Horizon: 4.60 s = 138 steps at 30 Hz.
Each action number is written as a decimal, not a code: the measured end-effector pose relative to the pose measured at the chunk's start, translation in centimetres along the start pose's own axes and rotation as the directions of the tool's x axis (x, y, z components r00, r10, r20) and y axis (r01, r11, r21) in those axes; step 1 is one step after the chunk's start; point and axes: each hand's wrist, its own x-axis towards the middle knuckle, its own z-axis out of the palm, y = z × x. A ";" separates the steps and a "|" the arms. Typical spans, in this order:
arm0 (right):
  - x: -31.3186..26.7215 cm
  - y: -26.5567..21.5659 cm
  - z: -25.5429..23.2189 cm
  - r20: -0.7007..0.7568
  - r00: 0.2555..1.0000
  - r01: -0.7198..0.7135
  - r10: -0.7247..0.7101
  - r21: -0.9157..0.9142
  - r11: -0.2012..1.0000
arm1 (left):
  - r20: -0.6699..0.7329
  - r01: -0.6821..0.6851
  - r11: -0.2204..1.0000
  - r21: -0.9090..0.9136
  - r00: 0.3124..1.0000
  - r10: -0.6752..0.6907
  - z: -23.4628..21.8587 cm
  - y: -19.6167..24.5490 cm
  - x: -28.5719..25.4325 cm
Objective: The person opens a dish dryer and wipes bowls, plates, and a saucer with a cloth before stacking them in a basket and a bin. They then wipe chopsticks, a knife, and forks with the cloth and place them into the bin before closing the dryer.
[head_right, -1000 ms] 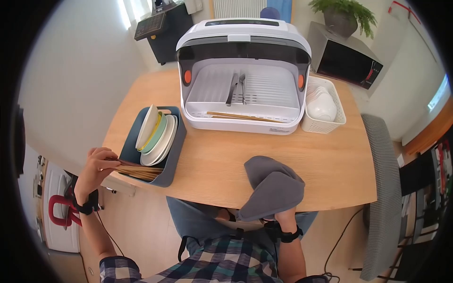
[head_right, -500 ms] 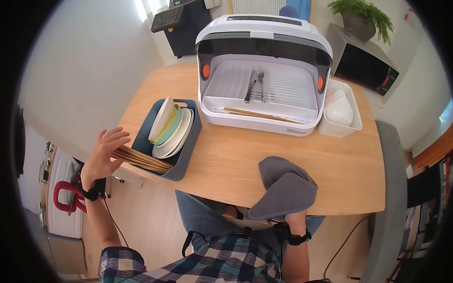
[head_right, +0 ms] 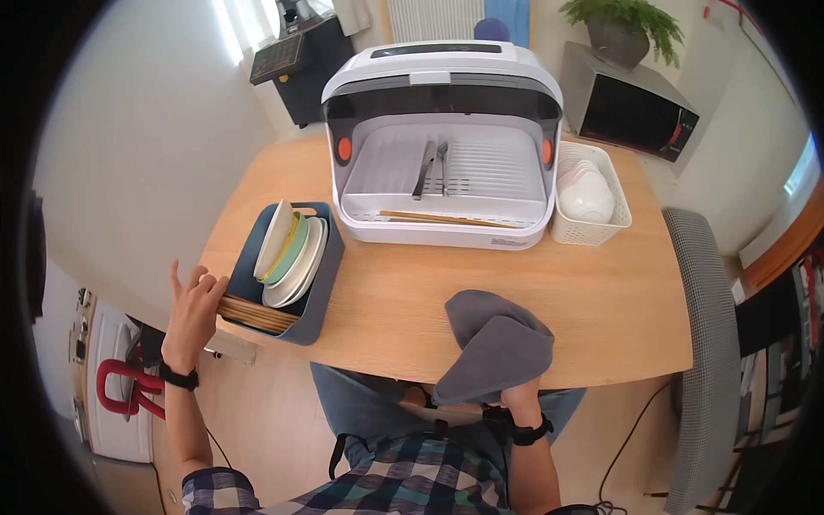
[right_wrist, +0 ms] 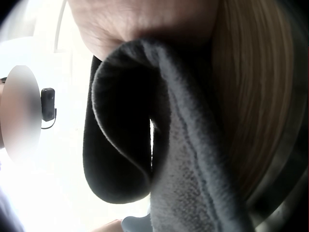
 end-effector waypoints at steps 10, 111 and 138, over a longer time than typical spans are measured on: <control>-0.2 -1.8 2.0 0.034 0.999 -0.004 0.005 -0.024 1.000 | -0.260 -0.078 0.722 -0.687 0.955 -0.144 -8.3 11.9 -0.1; -1.0 -7.1 8.1 0.257 0.966 0.024 -0.035 0.044 0.999 | 0.333 0.444 -0.566 -0.694 0.896 0.294 0.6 26.3 1.2; -0.9 -7.6 1.6 0.202 0.961 0.206 -0.189 -0.063 0.977 | 0.268 0.363 -0.384 -0.849 0.922 0.278 0.4 23.6 -0.8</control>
